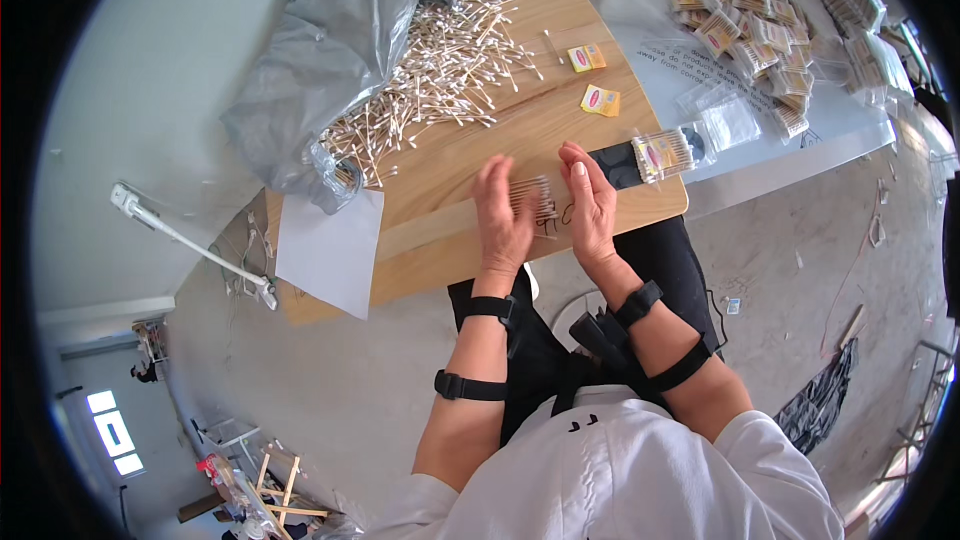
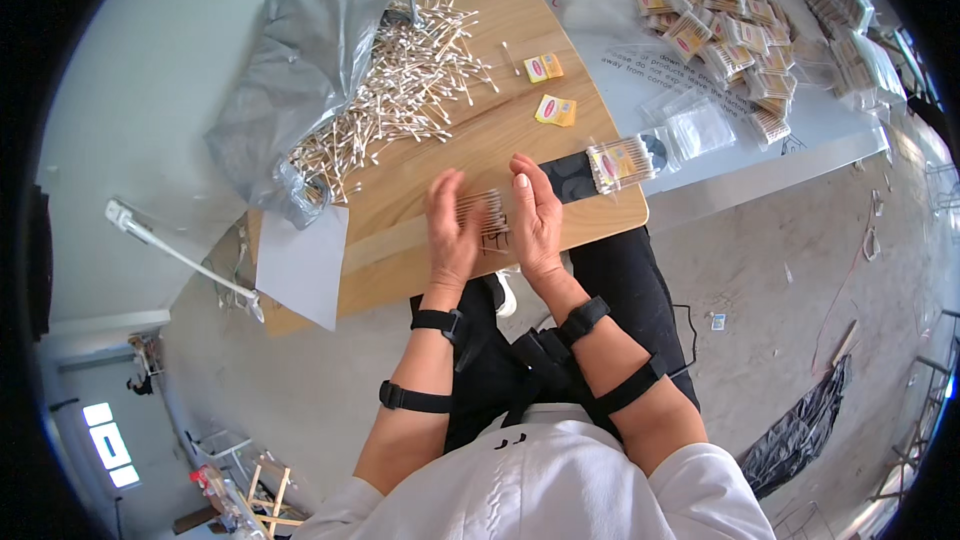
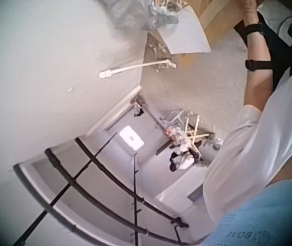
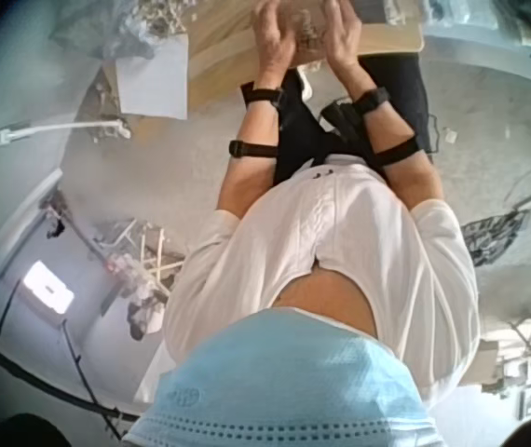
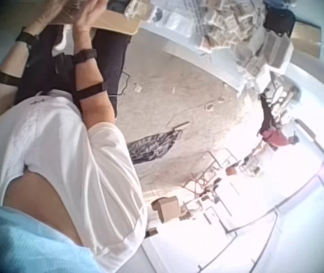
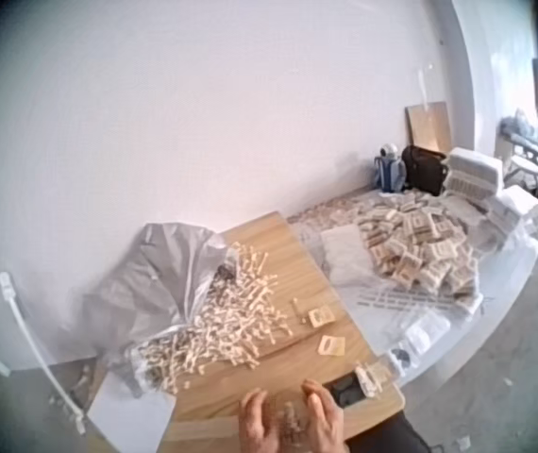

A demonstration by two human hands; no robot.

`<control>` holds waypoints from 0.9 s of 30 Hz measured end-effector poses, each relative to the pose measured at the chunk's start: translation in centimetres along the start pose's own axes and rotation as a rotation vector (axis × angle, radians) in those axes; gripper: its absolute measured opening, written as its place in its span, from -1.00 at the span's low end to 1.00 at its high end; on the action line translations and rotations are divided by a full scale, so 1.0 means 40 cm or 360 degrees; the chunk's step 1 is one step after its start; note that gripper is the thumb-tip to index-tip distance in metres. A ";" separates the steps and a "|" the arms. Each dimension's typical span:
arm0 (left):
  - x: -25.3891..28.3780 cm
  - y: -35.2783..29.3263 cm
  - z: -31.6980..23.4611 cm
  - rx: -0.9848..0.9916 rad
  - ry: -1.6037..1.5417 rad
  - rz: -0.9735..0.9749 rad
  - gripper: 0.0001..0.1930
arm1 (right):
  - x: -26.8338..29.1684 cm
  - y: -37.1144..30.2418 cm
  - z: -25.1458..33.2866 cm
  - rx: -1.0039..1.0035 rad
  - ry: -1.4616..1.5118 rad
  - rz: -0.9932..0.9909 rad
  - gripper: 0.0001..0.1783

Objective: Gathering individual cotton swabs into small bundles and placing them into clear plastic bags.

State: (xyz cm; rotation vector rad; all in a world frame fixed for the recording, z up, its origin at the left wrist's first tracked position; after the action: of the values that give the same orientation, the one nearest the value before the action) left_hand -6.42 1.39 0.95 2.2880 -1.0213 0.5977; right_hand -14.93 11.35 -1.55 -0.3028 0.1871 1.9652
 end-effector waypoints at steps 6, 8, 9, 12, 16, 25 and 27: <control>-0.024 -0.016 0.023 0.0500 -0.1121 -0.0581 -0.40 | -0.035 -0.045 0.018 0.0112 -0.0306 -0.0063 -0.56; -0.035 -0.011 0.012 0.0458 -0.1043 -0.0503 -0.37 | -0.040 -0.026 0.003 0.0129 -0.0316 -0.0107 -0.55; -0.028 -0.013 0.011 0.0456 -0.1042 -0.0501 -0.37 | -0.040 -0.012 -0.005 0.0101 -0.0255 -0.0091 -0.54; -0.004 -0.022 -0.011 0.0128 -0.0557 -0.0114 -0.30 | -0.012 0.028 -0.018 0.0017 -0.0139 -0.0016 -0.50; -0.009 -0.020 -0.030 -0.0264 0.0277 0.0202 -0.22 | 0.006 0.032 -0.008 -0.0061 -0.0084 0.0091 -0.47; -0.033 -0.014 0.019 0.0290 -0.0462 -0.0410 -0.55 | -0.023 -0.017 0.000 0.0010 -0.0168 -0.0110 -0.55; -0.034 -0.011 0.013 0.0324 -0.0567 -0.0409 -0.54 | -0.036 -0.010 -0.003 0.0054 -0.0195 -0.0108 -0.56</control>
State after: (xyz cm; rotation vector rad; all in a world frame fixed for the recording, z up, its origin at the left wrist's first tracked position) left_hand -6.84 2.02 -0.37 2.7178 -0.8291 0.1976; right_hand -13.99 10.22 -1.23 -0.1642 0.1289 1.9048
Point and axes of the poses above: each hand's wrist, its own y-axis towards the middle knuckle, its own x-axis out of the back of the hand, z = x × y, the point moved 3 cm from there along y, towards the middle knuckle, and after that the axes turned 7 degrees about -y, right-handed, at the moved point
